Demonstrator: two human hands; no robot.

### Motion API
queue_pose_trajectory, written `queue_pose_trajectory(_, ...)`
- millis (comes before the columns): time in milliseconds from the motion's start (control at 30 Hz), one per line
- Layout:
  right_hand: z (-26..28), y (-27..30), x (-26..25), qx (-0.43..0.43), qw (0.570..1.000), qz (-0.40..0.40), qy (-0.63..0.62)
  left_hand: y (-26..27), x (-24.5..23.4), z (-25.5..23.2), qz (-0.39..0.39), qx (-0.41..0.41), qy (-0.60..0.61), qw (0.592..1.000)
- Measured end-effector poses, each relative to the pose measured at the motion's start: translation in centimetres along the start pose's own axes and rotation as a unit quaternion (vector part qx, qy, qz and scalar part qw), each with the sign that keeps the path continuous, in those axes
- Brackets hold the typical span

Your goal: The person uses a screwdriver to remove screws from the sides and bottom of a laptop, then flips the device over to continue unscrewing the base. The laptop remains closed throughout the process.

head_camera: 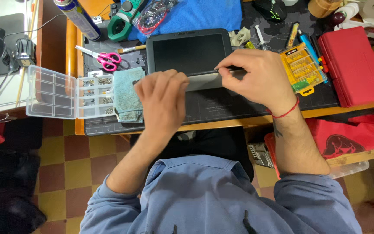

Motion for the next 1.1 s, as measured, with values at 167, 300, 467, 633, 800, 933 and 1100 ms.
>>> queue_pose_trajectory(167, -1.0, 0.6, -0.1, 0.052, 0.993, 0.009, -0.107, 0.1, -2.3, 2.9, 0.02, -0.106, 0.141, 0.984)
queue_pose_trajectory(300, -2.7, 2.2, 0.6, 0.144, 0.973, -0.026, -0.18, 2.1, -2.0, 6.4, 0.107, -0.295, 0.31, 0.898)
queue_pose_trajectory(467, -3.6, 4.3, 2.1, 0.152, 0.95, -0.077, -0.26, 2.9, -1.8, 5.3, 0.116, -0.333, 0.438, 0.827)
queue_pose_trajectory(633, -5.6, 5.9, 4.3, 0.073, 0.913, -0.16, -0.368, 3.2, -2.2, 5.0, 0.134, -0.315, 0.449, 0.825)
queue_pose_trajectory(800, -4.1, 6.1, 3.3, 0.076, 0.938, -0.122, -0.315, 3.8, -1.8, 4.4, 0.086, -0.355, 0.457, 0.811)
queue_pose_trajectory(933, -4.6, 7.1, 3.3, 0.094, 0.943, -0.131, -0.29, 4.1, -1.3, 4.4, 0.066, -0.355, 0.442, 0.821)
queue_pose_trajectory(1100, -4.4, 7.2, 3.1, 0.116, 0.94, -0.141, -0.289, 4.1, -1.6, 4.1, 0.059, -0.364, 0.436, 0.821)
Point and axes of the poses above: each hand's wrist, its own y-axis away from the middle knuckle, its own x-axis out of the palm, z = x × y, the point moved 3 cm from there along -y, towards the middle knuckle, and after that the axes turned 5 degrees about -x, right-handed, at the moved point
